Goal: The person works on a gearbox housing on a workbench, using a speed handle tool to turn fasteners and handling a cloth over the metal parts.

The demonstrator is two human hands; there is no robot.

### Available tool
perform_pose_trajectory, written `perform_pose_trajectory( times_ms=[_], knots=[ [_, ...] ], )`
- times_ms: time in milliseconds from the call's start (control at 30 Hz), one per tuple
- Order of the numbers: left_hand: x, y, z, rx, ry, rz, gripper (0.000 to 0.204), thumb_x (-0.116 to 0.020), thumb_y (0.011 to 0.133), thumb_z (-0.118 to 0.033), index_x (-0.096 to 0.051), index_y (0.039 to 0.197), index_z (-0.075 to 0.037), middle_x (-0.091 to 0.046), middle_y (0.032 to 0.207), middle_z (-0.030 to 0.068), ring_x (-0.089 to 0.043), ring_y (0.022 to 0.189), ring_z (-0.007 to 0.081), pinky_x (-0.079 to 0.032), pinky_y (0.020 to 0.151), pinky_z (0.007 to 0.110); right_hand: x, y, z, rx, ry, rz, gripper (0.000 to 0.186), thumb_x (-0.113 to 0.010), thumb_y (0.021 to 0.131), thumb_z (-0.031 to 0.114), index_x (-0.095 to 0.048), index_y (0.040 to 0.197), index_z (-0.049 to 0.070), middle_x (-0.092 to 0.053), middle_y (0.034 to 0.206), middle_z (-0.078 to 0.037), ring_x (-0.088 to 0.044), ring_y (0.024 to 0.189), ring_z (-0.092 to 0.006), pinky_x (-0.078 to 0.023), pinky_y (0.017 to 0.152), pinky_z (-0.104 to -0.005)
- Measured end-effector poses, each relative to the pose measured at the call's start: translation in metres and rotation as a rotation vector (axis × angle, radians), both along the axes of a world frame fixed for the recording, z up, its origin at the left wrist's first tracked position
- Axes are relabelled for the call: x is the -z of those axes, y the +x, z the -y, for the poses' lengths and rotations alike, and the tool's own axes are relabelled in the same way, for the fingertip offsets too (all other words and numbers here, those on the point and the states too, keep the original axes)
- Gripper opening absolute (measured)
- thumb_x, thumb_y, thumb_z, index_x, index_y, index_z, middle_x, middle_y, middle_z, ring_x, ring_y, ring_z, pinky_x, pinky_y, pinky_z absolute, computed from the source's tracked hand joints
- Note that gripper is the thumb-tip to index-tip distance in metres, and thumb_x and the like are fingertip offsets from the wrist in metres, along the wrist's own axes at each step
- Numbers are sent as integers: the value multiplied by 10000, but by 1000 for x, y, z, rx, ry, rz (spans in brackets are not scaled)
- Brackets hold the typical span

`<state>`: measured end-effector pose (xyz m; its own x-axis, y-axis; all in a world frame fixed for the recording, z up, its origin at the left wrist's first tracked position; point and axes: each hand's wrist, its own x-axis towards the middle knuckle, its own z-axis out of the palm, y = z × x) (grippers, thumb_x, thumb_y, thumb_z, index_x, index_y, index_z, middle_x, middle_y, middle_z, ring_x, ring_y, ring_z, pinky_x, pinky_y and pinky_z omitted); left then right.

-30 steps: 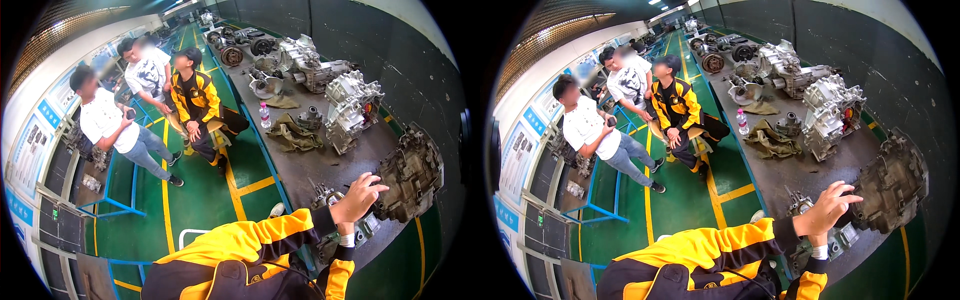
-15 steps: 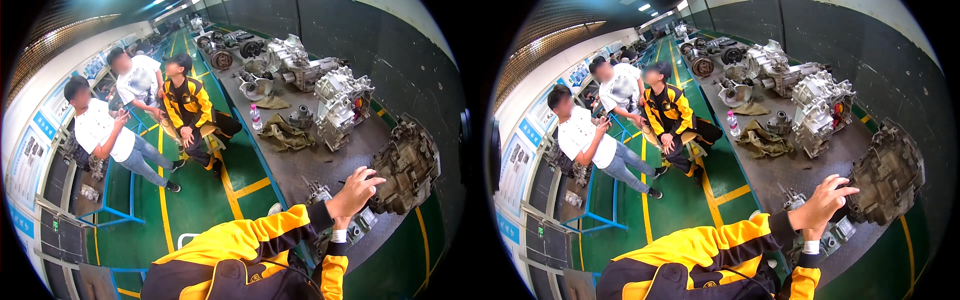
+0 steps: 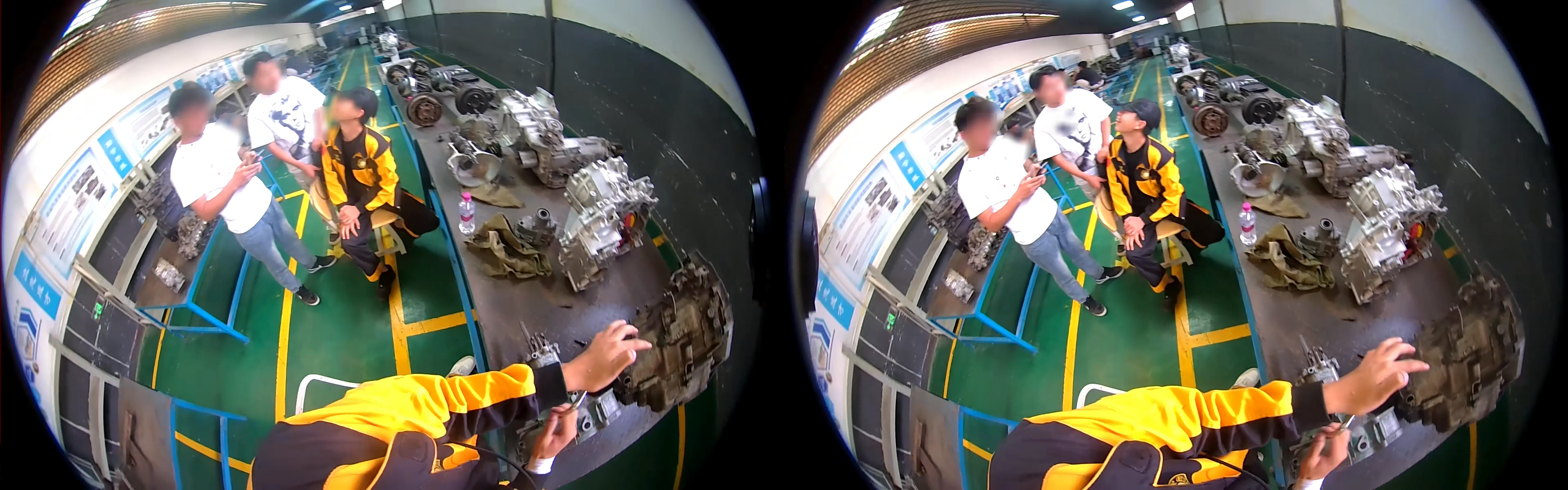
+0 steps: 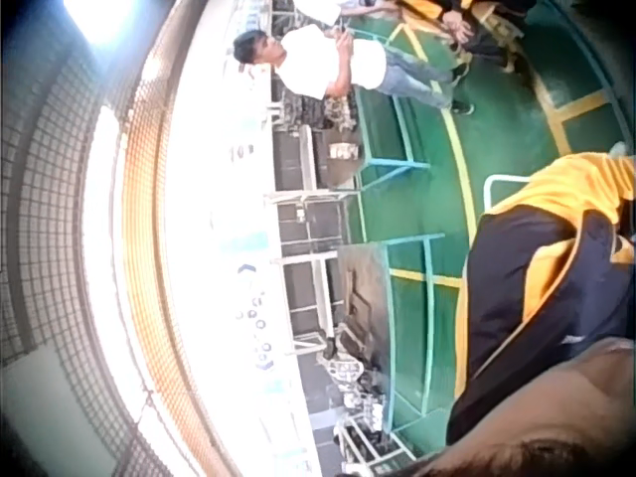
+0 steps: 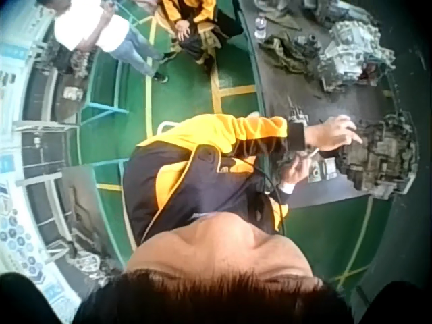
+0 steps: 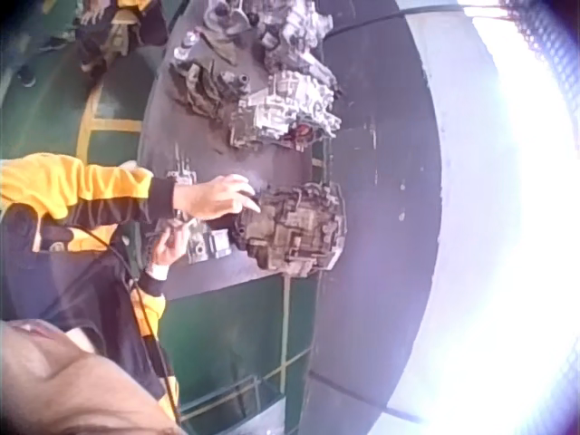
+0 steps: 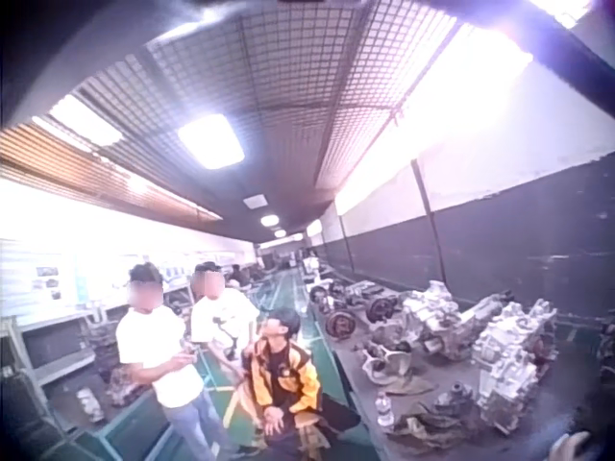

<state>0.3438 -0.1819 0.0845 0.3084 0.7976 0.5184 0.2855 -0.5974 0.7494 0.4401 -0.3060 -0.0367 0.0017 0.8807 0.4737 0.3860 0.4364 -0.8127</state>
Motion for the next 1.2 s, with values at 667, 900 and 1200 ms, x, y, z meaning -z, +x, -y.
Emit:
perform_pose_trajectory(
  times_ms=[667, 900, 1200],
  knots=[
    [6, -25, -14, -108, -5, 71, 574, -212, 983, -514, -538, 1275, -142, -448, 1302, 203, -320, 1277, 386, -249, 1050, 484, -6, 10, -61, 47, -115, -239, 117, -462, 938, 35, -547, 950, -45, -596, 761, -69, -557, 712, -137, -436, 682, -259],
    [2, -19, -1, -14, -81, 55, 602, -185, 978, -536, -522, 1290, -147, -432, 1318, 214, -303, 1291, 389, -234, 1058, 486, 13, -39, -14, -204, -134, -106, 320, -497, 788, -11, -558, 1101, -35, -629, 973, -189, -604, 959, -327, -442, 888, -358],
    [-4, -34, 1, 36, -87, 124, 566, -210, 993, -476, -536, 1232, -80, -474, 1268, 202, -389, 1235, 346, -292, 1037, 421, -4, -66, -84, -372, -209, -147, 283, -525, 774, 39, -597, 1043, -13, -643, 899, -177, -625, 911, -305, -461, 840, -355]
  ],
)
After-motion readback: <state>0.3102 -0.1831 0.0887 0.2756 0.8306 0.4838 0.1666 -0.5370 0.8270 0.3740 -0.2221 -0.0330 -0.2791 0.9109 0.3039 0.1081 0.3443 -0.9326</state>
